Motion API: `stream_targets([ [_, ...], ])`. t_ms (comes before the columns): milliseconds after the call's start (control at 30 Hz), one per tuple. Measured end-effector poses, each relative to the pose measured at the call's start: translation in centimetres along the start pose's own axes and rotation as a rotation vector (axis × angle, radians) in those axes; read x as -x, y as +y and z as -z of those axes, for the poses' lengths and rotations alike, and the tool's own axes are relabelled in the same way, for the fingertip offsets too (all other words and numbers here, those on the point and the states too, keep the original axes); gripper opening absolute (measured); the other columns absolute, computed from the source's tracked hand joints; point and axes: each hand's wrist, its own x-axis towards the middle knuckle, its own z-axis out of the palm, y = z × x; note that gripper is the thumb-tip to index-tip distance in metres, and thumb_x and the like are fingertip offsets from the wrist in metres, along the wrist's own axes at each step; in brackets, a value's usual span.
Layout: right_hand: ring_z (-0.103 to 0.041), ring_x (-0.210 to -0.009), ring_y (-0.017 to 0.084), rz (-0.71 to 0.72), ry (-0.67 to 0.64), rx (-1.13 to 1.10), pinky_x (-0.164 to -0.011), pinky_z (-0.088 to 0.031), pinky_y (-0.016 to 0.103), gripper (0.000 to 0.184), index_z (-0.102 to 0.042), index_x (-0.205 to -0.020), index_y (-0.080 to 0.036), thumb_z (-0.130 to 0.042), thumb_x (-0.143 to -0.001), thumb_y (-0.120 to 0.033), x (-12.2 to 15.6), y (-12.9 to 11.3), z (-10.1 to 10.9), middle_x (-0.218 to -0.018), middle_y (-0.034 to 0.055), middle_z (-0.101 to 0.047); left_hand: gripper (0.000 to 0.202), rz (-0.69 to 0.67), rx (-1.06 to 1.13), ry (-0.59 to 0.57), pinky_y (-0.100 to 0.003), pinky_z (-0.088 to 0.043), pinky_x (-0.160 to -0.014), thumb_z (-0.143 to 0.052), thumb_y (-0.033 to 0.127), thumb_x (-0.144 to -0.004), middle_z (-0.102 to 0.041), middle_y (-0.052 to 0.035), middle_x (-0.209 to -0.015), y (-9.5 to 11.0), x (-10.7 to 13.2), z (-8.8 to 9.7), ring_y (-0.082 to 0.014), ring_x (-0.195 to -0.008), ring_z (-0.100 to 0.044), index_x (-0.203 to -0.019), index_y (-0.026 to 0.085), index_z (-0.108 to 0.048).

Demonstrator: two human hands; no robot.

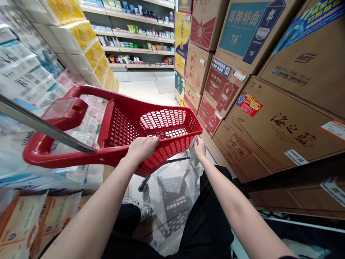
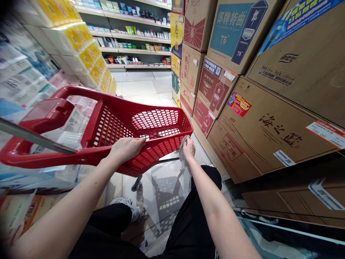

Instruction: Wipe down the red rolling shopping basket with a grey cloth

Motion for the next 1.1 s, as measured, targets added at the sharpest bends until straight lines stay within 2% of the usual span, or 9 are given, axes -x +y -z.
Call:
stream_targets([
  [167, -0.056, -0.082, 0.017, -0.006, -0.033, -0.019, -0.074, -0.039, 0.024, 0.024, -0.064, -0.086, -0.019, -0.041, -0.084, -0.021, -1.1, -0.1, -0.4, -0.090, 0.0052, -0.063, 0.036, 0.005, 0.002, -0.012, -0.036, -0.046, -0.061, -0.029, 0.031, -0.090, -0.070, -0.0139, -0.082, 0.0, -0.3, 0.2, -0.0298, -0.074, -0.067, -0.097, 0.017, -0.062],
  [300, -0.057, -0.078, 0.015, -0.024, -0.055, -0.065, -0.069, -0.039, 0.021, 0.027, -0.067, -0.087, -0.020, -0.041, -0.088, -0.026, 0.3, -0.7, -1.2, -0.088, 0.0039, -0.066, 0.035, 0.026, 0.000, -0.012, -0.036, -0.046, -0.062, -0.031, 0.031, -0.090, -0.070, -0.0138, -0.082, 0.0, -0.3, 0.1, -0.0294, -0.072, -0.067, -0.098, 0.017, -0.062],
  [500, -0.057, -0.087, 0.016, 0.090, -0.056, 0.062, -0.074, -0.039, 0.023, 0.027, -0.064, -0.100, -0.020, -0.038, -0.091, -0.022, 2.0, -2.0, -2.6, -0.104, 0.0066, -0.063, 0.034, 0.013, 0.009, 0.014, -0.037, -0.045, -0.060, -0.030, 0.027, -0.089, -0.069, -0.0138, -0.078, 0.3, 0.0, 0.0, -0.0294, -0.069, -0.066, -0.095, 0.017, -0.062],
  [600, -0.056, -0.091, 0.017, 0.139, -0.116, 0.143, -0.073, -0.038, 0.023, 0.025, -0.065, -0.099, -0.021, -0.042, -0.090, -0.020, 1.7, -2.0, -2.6, -0.108, 0.0062, -0.062, 0.033, 0.010, 0.010, 0.016, -0.036, -0.045, -0.059, -0.031, 0.027, -0.088, -0.069, -0.0135, -0.077, 0.4, -0.1, 0.0, -0.0300, -0.070, -0.066, -0.094, 0.017, -0.062],
  [767, -0.056, -0.086, 0.015, 0.175, -0.152, 0.158, -0.073, -0.037, 0.022, 0.025, -0.066, -0.091, -0.021, -0.042, -0.092, -0.024, 1.9, -2.0, -2.0, -0.098, 0.0042, -0.064, 0.033, 0.052, 0.013, 0.009, -0.035, -0.045, -0.061, -0.031, 0.026, -0.089, -0.070, -0.0139, -0.079, 0.6, 0.1, 0.4, -0.0287, -0.072, -0.067, -0.095, 0.017, -0.062],
  [933, -0.054, -0.093, 0.016, 0.254, -0.130, 0.146, -0.079, -0.038, 0.023, 0.026, -0.064, -0.100, -0.022, -0.039, -0.094, -0.026, 3.1, -3.1, -2.0, -0.104, 0.0052, -0.062, 0.033, 0.052, 0.017, 0.013, -0.034, -0.045, -0.062, -0.031, 0.025, -0.088, -0.070, -0.0136, -0.081, 1.0, 0.4, 0.6, -0.0274, -0.074, -0.067, -0.096, 0.017, -0.062],
  [1100, -0.053, -0.093, 0.018, 0.207, -0.166, 0.205, -0.077, -0.038, 0.025, 0.025, -0.064, -0.099, -0.022, -0.040, -0.093, -0.023, 3.1, -4.2, -2.5, -0.106, 0.0069, -0.061, 0.033, 0.065, 0.025, 0.014, -0.034, -0.045, -0.062, -0.031, 0.025, -0.088, -0.069, -0.0141, -0.081, 1.3, 0.4, 0.5, -0.0272, -0.075, -0.067, -0.096, 0.015, -0.062],
])
